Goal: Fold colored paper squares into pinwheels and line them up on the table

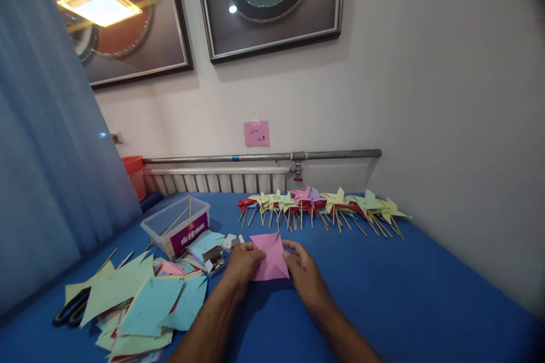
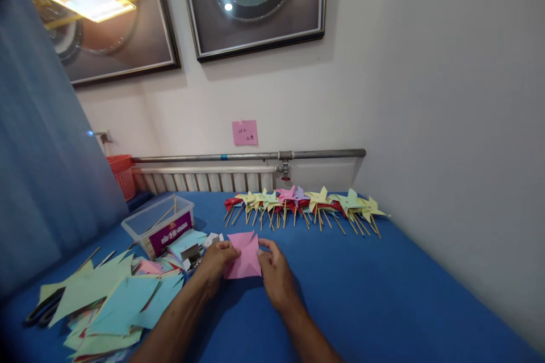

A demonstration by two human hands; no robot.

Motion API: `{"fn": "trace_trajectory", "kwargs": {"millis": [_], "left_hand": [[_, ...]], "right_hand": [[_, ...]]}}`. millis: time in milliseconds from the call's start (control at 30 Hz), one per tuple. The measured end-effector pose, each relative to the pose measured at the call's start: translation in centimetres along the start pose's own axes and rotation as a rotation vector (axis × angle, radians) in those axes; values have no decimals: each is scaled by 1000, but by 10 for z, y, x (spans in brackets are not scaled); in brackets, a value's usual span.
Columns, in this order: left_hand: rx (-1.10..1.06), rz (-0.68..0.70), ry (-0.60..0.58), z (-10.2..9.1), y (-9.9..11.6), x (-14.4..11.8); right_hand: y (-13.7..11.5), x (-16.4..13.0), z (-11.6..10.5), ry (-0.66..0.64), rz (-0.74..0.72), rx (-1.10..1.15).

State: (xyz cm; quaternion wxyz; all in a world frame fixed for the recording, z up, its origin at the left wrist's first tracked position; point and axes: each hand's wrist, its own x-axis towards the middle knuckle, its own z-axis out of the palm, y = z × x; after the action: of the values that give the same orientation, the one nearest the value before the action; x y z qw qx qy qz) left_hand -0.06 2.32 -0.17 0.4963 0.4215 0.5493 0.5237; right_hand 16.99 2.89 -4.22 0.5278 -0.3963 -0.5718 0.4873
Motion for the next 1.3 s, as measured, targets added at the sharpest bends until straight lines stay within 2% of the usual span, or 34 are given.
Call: {"fn": "trace_trajectory", "kwargs": {"millis": [100, 233, 367, 533, 800, 1100, 1300], "left_hand": [[-24, -2, 41, -4, 4, 1], [-21, -17, 38, -7, 4, 3], [2, -33, 37, -7, 3, 5], [15, -37, -14, -6, 3, 2], [-22, -18, -120, 2, -8, 0], [-86, -47, -162, -1, -13, 3], [-68, -57, -161, 1, -15, 2]], "right_hand": [[-6, 0, -4, -39, -19, 32], [-14, -3, -6, -135, -57, -43], [-21, -4, -7, -162, -44, -81], [-29, -7, -5, -168, -68, -99], [-20, -5, -2, -162, -64, -137], [-23, -3, -4, -175, -38, -117], [-19, -5, 0, -90, -45, -184]]}}
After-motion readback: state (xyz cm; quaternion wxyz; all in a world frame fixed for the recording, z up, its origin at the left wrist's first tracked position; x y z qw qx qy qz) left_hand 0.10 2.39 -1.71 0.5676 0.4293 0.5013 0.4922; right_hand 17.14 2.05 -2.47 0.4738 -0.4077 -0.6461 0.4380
